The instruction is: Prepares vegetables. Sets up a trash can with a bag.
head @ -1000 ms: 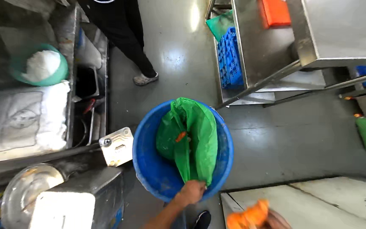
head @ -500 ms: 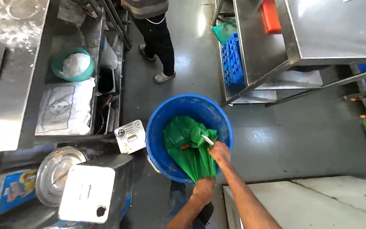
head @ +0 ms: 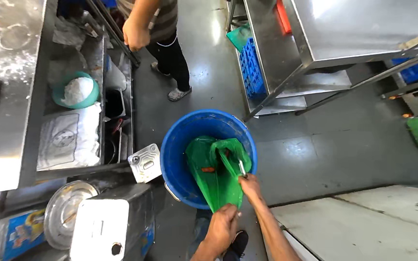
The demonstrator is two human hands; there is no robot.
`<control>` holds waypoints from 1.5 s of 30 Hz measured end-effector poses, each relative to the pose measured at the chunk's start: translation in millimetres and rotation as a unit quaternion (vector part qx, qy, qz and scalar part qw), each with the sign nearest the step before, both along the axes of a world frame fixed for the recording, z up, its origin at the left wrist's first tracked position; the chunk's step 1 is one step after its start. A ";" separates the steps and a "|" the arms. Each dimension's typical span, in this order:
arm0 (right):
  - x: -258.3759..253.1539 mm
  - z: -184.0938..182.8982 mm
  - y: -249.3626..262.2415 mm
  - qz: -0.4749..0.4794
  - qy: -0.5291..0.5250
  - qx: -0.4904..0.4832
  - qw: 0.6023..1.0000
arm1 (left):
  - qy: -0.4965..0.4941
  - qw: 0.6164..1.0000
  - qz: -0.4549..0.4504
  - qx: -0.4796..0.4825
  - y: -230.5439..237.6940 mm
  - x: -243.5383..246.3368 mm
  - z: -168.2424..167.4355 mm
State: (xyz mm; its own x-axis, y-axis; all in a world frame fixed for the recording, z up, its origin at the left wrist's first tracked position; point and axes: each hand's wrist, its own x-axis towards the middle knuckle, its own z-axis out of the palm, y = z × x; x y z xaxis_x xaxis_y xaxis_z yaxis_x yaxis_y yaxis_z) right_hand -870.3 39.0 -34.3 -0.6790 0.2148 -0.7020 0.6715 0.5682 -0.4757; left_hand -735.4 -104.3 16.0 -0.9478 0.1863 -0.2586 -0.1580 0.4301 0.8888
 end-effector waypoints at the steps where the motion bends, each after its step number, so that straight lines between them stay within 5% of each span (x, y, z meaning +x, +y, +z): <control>1: -0.2 28.4 2.1 -0.029 0.059 -0.023 0.998 | 0.018 1.000 0.020 0.007 -11.3 0.0 17.3; 7: 31.0 174.2 -3.2 -0.083 0.190 -0.155 0.966 | 0.077 0.996 -0.026 0.037 -80.9 -4.0 151.5; 10: 21.9 208.9 -8.5 -0.120 0.194 -0.207 0.951 | 0.059 0.995 -0.059 0.051 -97.3 -14.6 179.3; 15: 11.3 213.5 -22.4 -0.220 0.170 -0.268 0.922 | -0.213 0.975 0.041 0.039 -119.2 -48.5 153.1; 18: 17.7 187.6 -22.9 -0.249 0.142 -0.245 0.926 | -0.383 0.915 -0.043 -0.117 -122.2 -74.1 90.9; 22: 16.8 164.2 -25.0 -0.327 0.054 -0.324 0.886 | -0.421 0.842 -0.174 -0.289 -92.1 -84.7 17.3; 25: 11.6 152.0 -20.6 -0.367 0.002 -0.389 0.845 | -0.438 0.819 -0.143 -0.341 -70.1 -83.6 -29.3; 27: 6.7 142.3 -10.0 -0.323 -0.012 -0.364 0.873 | -0.433 0.818 -0.118 -0.359 -62.9 -75.8 -52.1; 29: 0.0 130.9 9.7 -0.156 0.010 -0.263 0.952 | -0.425 0.830 -0.080 -0.351 -63.2 -69.4 -57.7; 30: -6.9 125.8 22.2 -0.024 0.019 -0.171 0.985 | -0.420 0.843 -0.032 -0.336 -67.0 -68.3 -57.4; 32: -29.5 127.4 43.9 0.199 0.004 0.011 0.980 | -0.391 0.869 0.126 -0.277 -82.9 -72.1 -52.6; 34: -47.2 134.9 56.6 0.259 -0.002 0.081 0.963 | -0.294 0.884 0.301 -0.204 -105.1 -75.3 -39.2; 37: -71.9 159.2 64.6 0.184 0.037 0.008 0.982 | -0.110 0.841 0.529 0.001 -122.7 -88.4 18.8; 39: -79.2 186.8 57.0 0.079 0.069 -0.109 0.988 | -0.021 0.740 0.638 0.210 -130.6 -95.6 66.9; 42: -75.1 241.4 44.6 -0.072 0.092 -0.280 0.953 | 0.043 0.627 0.673 0.390 -139.9 -85.3 131.2; 45: -66.2 247.9 54.8 -0.208 0.040 -0.360 0.909 | 0.027 0.602 0.660 0.449 -134.3 -70.2 167.2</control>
